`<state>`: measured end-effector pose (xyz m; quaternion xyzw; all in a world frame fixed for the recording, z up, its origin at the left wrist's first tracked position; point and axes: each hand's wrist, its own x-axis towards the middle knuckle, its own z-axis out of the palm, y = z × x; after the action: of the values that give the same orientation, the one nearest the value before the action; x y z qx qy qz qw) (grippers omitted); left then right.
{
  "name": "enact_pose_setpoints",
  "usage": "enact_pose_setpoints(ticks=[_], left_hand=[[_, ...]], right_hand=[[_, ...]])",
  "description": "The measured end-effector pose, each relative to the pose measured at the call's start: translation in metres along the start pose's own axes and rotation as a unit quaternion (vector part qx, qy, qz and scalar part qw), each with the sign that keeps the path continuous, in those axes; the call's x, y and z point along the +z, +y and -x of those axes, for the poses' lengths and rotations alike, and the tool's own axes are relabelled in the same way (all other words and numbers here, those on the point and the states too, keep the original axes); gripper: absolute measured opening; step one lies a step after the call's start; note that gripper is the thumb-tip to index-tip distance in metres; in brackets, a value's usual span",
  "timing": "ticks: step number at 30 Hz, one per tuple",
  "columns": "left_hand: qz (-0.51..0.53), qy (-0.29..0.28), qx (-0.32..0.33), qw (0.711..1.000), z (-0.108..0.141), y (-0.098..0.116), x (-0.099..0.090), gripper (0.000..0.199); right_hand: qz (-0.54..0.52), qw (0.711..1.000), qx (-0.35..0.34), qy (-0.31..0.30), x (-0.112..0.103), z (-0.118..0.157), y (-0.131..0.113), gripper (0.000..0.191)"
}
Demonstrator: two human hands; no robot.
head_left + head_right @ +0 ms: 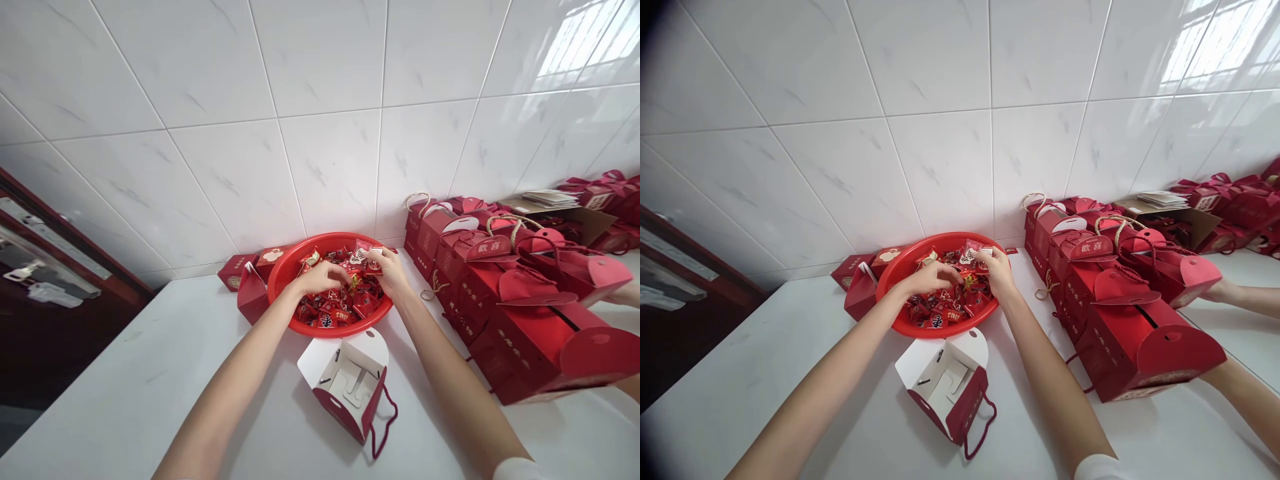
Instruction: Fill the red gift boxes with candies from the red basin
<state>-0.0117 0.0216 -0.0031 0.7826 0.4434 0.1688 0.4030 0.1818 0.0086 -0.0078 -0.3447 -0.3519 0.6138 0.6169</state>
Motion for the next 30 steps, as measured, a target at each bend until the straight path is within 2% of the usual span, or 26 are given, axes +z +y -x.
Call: enact_pose_setpoints(ticks=[2,4,10,15,17,20,22,24,26,28,30], left_hand=[[-0.087,-0.04,-0.029,0.995,0.0,0.0,0.004,0.043],[-0.145,-0.057,-0.049,0.987,-0.001,0.001,0.007,0.047],[-0.22,-0.079,-0.084,0.969,-0.004,0.004,0.012,0.036],[-0.228,-0.031,-0.083,0.97,-0.005,0.001,0.013,0.013],[-0.231,0.002,-0.081,0.969,-0.006,-0.002,0.014,0.022],[-0.227,0.038,-0.063,0.971,-0.009,-0.006,0.015,0.033],[-0.214,0.049,-0.037,0.975,-0.012,-0.007,0.015,0.028],[-0.185,0.058,0.003,0.981,-0.014,-0.007,0.017,0.017],[-0.14,0.061,0.042,0.987,-0.017,-0.007,0.018,0.015],[-0.099,0.064,0.052,0.992,-0.02,-0.006,0.019,0.016],[-0.079,0.101,0.043,0.991,-0.022,-0.006,0.019,0.017]], right_hand=[[-0.007,1.0,0.022,0.013,0.0,0.0,-0.001,0.025],[-0.011,0.999,0.047,0.017,0.0,-0.001,-0.003,0.021],[-0.058,0.992,0.113,0.005,-0.003,-0.004,-0.009,0.017],[-0.096,0.985,0.142,0.018,-0.008,-0.008,-0.011,0.013],[-0.101,0.985,0.138,0.013,-0.009,-0.009,-0.01,0.011],[-0.102,0.987,0.119,-0.028,-0.01,-0.01,-0.008,0.01],[-0.103,0.987,0.111,-0.046,-0.011,-0.01,-0.007,0.011],[-0.105,0.987,0.114,-0.047,-0.012,-0.011,-0.006,0.009],[-0.113,0.985,0.123,-0.04,-0.013,-0.012,-0.006,0.007],[-0.125,0.983,0.131,-0.029,-0.013,-0.013,-0.007,0.005],[-0.129,0.982,0.133,-0.017,-0.014,-0.013,-0.007,0.003]])
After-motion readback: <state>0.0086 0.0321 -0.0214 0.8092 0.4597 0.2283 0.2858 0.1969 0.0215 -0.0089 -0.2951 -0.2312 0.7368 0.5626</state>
